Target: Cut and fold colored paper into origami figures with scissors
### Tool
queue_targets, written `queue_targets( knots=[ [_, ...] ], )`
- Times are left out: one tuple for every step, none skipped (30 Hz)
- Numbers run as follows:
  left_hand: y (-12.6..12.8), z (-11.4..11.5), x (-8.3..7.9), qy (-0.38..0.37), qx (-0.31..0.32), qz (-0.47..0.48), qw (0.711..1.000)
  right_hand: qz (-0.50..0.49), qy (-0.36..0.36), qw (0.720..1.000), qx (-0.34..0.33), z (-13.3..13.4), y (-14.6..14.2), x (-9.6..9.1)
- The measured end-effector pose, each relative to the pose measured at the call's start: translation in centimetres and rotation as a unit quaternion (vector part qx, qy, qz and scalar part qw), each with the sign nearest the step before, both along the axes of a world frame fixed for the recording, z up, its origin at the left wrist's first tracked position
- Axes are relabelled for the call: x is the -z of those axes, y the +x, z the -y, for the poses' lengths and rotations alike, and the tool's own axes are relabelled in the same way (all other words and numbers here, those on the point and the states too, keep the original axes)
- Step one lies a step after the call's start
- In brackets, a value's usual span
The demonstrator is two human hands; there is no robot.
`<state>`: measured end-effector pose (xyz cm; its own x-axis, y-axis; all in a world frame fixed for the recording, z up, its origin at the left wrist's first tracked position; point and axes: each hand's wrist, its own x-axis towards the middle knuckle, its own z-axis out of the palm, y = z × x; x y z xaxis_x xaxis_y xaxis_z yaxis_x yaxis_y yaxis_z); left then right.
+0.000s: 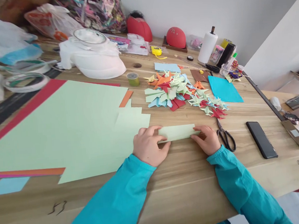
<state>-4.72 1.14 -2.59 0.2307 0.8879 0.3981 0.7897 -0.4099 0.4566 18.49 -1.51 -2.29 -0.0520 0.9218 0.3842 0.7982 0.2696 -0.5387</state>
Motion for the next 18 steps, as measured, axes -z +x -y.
queue_targets(
  knots=[
    [0.0,0.1,-0.1,0.004,-0.017,0.0,1.0,-0.015,-0.009,1.0,0.017,0.0,-0.1,0.0],
    [-0.1,0.2,-0.1,0.005,-0.03,0.001,1.0,-0.026,-0.014,0.999,0.03,0.1,-0.1,0.0],
    [-0.1,0.2,-0.1,0.002,-0.039,0.004,0.999,-0.034,-0.018,0.998,0.04,0.2,-0.2,0.1],
    [-0.1,0.3,-0.1,-0.003,-0.043,0.009,0.999,-0.04,-0.02,0.998,0.048,0.2,-0.3,0.1],
    [-0.2,0.3,0.0,-0.009,-0.045,0.013,0.999,-0.045,-0.022,0.997,0.055,0.3,-0.4,0.1],
    [-0.2,0.4,0.1,-0.014,-0.046,0.016,0.999,-0.051,-0.025,0.996,0.064,0.3,-0.5,0.2],
    [-0.2,0.5,0.1,-0.016,-0.048,0.017,0.999,-0.058,-0.03,0.995,0.075,0.4,-0.5,0.2],
    [-0.2,0.6,0.2,-0.017,-0.05,0.017,0.998,-0.065,-0.037,0.994,0.086,0.6,-0.6,0.3],
    [-0.2,0.7,0.1,-0.015,-0.052,0.016,0.998,-0.071,-0.044,0.992,0.098,0.7,-0.7,0.3],
    [-0.2,0.8,0.1,-0.013,-0.052,0.012,0.999,-0.076,-0.05,0.99,0.11,0.9,-0.8,0.3],
    [-0.2,0.9,0.0,-0.011,-0.05,0.007,0.999,-0.076,-0.054,0.988,0.121,1.0,-1.0,0.4],
    [-0.2,1.0,0.0,-0.01,-0.046,0.0,0.999,-0.073,-0.055,0.987,0.131,1.2,-1.1,0.3],
    [-0.3,1.1,-0.1,-0.009,-0.042,-0.007,0.999,-0.068,-0.054,0.987,0.137,1.3,-1.2,0.3],
    [-0.3,1.2,-0.2,-0.007,-0.039,-0.015,0.999,-0.062,-0.052,0.987,0.14,1.4,-1.3,0.3],
    [-0.3,1.2,-0.2,-0.007,-0.039,-0.021,0.999,-0.055,-0.051,0.987,0.141,1.5,-1.4,0.2],
    [-0.3,1.2,-0.2,-0.009,-0.04,-0.026,0.999,-0.049,-0.05,0.988,0.14,1.5,-1.5,0.1],
    [-0.4,1.2,-0.2,-0.012,-0.043,-0.028,0.999,-0.044,-0.051,0.988,0.141,1.6,-1.6,0.0],
    [-0.4,1.2,-0.3,-0.017,-0.045,-0.031,0.998,-0.041,-0.053,0.988,0.142,1.5,-1.7,-0.1]
  ],
)
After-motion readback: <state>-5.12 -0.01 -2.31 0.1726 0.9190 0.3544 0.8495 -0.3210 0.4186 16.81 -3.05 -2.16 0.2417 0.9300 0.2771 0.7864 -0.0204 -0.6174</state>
